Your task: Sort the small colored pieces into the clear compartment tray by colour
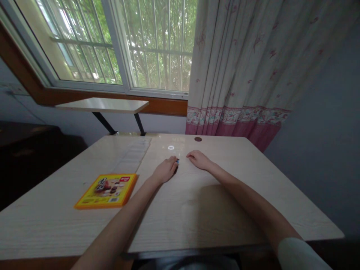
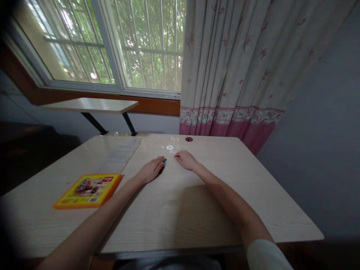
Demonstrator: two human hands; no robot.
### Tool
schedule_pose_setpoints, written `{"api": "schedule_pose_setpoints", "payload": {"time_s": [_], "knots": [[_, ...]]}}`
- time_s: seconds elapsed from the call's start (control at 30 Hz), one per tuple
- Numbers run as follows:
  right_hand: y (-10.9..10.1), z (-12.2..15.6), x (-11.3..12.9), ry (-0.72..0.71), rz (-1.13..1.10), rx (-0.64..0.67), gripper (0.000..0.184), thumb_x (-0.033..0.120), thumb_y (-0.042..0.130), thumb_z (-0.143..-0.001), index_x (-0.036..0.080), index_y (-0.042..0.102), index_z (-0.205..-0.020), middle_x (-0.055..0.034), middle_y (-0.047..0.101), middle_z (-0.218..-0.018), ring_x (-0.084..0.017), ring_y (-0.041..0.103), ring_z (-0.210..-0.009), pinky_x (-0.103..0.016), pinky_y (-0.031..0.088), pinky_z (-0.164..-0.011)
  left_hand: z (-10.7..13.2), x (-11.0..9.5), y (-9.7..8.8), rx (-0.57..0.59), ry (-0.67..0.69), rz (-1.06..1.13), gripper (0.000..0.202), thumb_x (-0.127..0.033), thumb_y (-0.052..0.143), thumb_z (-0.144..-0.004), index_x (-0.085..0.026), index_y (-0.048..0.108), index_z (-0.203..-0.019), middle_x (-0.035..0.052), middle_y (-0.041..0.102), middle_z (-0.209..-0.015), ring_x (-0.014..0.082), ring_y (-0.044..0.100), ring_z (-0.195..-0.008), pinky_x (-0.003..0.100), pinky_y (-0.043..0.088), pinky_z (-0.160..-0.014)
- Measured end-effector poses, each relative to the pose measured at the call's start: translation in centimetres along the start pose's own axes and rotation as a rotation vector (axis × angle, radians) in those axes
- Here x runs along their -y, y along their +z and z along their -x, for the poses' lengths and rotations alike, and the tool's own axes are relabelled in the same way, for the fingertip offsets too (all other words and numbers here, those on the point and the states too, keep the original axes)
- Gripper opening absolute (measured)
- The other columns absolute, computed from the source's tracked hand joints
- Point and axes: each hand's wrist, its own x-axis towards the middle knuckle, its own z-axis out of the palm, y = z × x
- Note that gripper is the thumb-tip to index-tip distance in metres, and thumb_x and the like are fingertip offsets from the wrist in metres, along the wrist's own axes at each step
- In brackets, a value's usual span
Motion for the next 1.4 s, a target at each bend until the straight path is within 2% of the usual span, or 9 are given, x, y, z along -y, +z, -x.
{"api": "schedule_pose_setpoints", "payload": {"time_s": [0.27,0.4,0.53,0.67,0.8,0.9,1.0,1.13,1.4], "knots": [[-1.4,3.3,-1.0,-0.015,-0.059,-0.019,0.020,0.015,0.047,-0.083,0.014,0.063,-0.095,-0.0073,0.065,-0.093,-0.016,0.055,-0.089,-0.031,0.039,-0.085,1.3,-4.5,1.0,0.051,0.129,0.056,0.043,-0.031,0.023,-0.091,-0.011,0.046,-0.122,0.0136,0.043,-0.131,0.0211,0.037,-0.124,0.037,0.030,-0.102],[-1.5,3.6,-1.2,-0.044,-0.076,-0.005,0.024,0.016,0.044,-0.085,0.015,0.062,-0.101,-0.0076,0.064,-0.097,-0.016,0.054,-0.092,-0.031,0.039,-0.085,1.7,-6.6,1.7,0.025,0.152,0.103,0.042,-0.034,0.026,-0.091,-0.012,0.046,-0.120,0.0151,0.045,-0.129,0.0232,0.039,-0.122,0.039,0.030,-0.103],[-1.2,3.0,-0.9,-0.077,0.001,0.059,0.033,0.013,0.039,-0.087,0.021,0.057,-0.114,-0.0073,0.061,-0.101,-0.016,0.052,-0.094,-0.032,0.037,-0.085,1.9,-8.0,1.5,0.016,0.167,0.251,0.040,-0.034,0.029,-0.090,-0.015,0.040,-0.123,0.0122,0.049,-0.124,0.0212,0.046,-0.114,0.037,0.035,-0.099],[-0.4,2.4,-0.1,-0.122,0.081,0.101,0.038,0.012,0.039,-0.087,0.027,0.053,-0.119,-0.0065,0.056,-0.107,-0.017,0.048,-0.097,-0.032,0.036,-0.085,1.9,-7.6,0.4,-0.029,0.120,0.404,0.040,-0.033,0.025,-0.091,-0.015,0.040,-0.123,0.0104,0.051,-0.123,0.0186,0.047,-0.114,0.034,0.035,-0.099],[0.2,2.2,0.5,-0.170,0.057,0.087,0.036,0.009,0.038,-0.086,0.023,0.058,-0.113,-0.0071,0.057,-0.104,-0.018,0.047,-0.097,-0.032,0.036,-0.086,2.2,-5.5,-0.7,-0.090,0.047,0.356,0.042,-0.032,0.025,-0.091,-0.012,0.042,-0.123,0.0119,0.050,-0.124,0.0189,0.046,-0.115,0.033,0.033,-0.101],[0.1,3.0,0.9,-0.187,-0.003,0.071,0.035,0.007,0.038,-0.085,0.020,0.063,-0.106,-0.0075,0.059,-0.097,-0.017,0.048,-0.094,-0.030,0.038,-0.086,2.8,-3.9,-1.1,-0.027,-0.001,0.220,0.043,-0.032,0.027,-0.090,-0.009,0.045,-0.121,0.0152,0.051,-0.122,0.0215,0.047,-0.113,0.035,0.035,-0.098],[-0.3,4.5,1.5,-0.174,-0.069,0.088,0.036,0.007,0.037,-0.084,0.019,0.063,-0.105,-0.0078,0.059,-0.094,-0.016,0.049,-0.092,-0.030,0.039,-0.085,3.5,-3.2,-1.1,0.077,0.050,0.120,0.044,-0.035,0.026,-0.090,-0.012,0.044,-0.123,0.0146,0.046,-0.129,0.0234,0.040,-0.121,0.041,0.030,-0.101],[-0.8,6.6,2.5,-0.157,-0.129,0.132,0.037,0.006,0.038,-0.081,0.019,0.063,-0.105,-0.0078,0.059,-0.092,-0.016,0.051,-0.089,-0.030,0.041,-0.084,4.1,-3.7,-0.9,0.148,0.115,0.086,0.050,-0.042,0.027,-0.089,-0.015,0.036,-0.130,0.0136,0.036,-0.137,0.0246,0.028,-0.129,0.047,0.022,-0.104],[-2.5,8.7,2.6,-0.042,-0.264,0.060,0.033,0.015,0.035,-0.086,0.014,0.060,-0.108,-0.0097,0.058,-0.099,-0.015,0.054,-0.093,-0.028,0.042,-0.086,3.9,-5.9,0.3,0.156,0.169,0.142,0.057,-0.046,0.028,-0.089,-0.011,0.028,-0.133,0.0167,0.034,-0.137,0.0259,0.031,-0.127,0.044,0.024,-0.104]]}}
